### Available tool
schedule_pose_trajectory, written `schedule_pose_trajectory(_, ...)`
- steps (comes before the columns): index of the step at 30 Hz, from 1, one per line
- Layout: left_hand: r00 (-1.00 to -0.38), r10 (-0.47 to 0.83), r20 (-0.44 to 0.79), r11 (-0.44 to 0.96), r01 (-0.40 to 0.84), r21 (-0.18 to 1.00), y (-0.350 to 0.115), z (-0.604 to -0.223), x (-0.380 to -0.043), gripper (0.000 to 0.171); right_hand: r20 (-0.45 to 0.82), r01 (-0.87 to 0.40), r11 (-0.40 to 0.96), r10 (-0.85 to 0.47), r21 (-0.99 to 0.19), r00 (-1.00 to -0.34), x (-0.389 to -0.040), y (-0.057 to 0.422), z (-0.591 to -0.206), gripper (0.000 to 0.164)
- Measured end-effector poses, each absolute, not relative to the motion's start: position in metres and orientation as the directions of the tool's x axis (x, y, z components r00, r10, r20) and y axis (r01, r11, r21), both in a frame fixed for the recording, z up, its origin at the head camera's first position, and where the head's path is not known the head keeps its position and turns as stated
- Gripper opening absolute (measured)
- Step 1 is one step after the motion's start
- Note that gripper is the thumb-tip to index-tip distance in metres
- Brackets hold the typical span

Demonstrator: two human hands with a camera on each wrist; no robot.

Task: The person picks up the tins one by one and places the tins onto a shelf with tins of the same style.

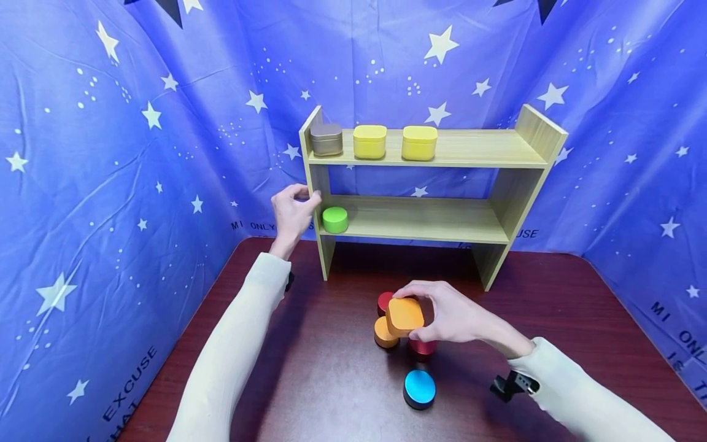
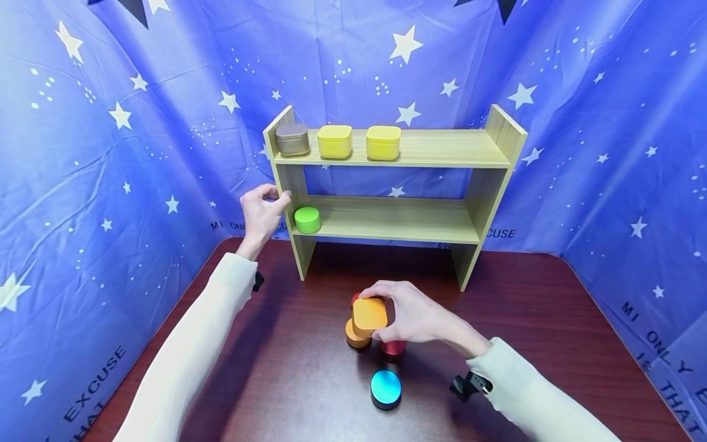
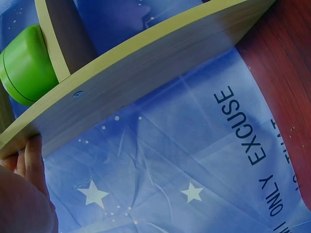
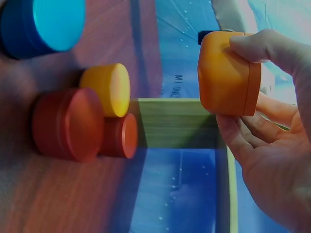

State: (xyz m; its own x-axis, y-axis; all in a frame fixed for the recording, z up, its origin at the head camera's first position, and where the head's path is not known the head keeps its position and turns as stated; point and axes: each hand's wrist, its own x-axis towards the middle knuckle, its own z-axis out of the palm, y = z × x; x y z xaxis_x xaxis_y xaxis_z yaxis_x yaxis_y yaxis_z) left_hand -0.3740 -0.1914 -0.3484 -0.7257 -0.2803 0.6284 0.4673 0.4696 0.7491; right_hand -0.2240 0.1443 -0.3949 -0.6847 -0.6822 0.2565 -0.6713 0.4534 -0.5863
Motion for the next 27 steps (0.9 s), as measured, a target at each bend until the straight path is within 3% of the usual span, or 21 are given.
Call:
schedule_pose_trajectory(12,-0.716,-0.280,0.639,0.476,0.475,0.741,-0.192,-0.350,-0.375,0.021,0.290,-0.687,0.497,-0.655,-0.531,-0.698,-0.241,0.163,-0.351,0.061)
schedule_pose_trajectory(22,-0.724,-0.276,0.632,0.465,0.475,0.747,-0.191,-0.351,-0.376,0.022,0.294,-0.640,0.498,-0.605,-0.586,-0.740,-0.254,0.178,-0.311,0.061)
schedule_pose_trajectory(27,-0.715,-0.276,0.643,0.474,0.481,0.738,-0.192,-0.351,-0.376,0.022,0.329,-0.664,0.523,-0.596,-0.534,-0.733,-0.259,0.183,-0.294,0.060)
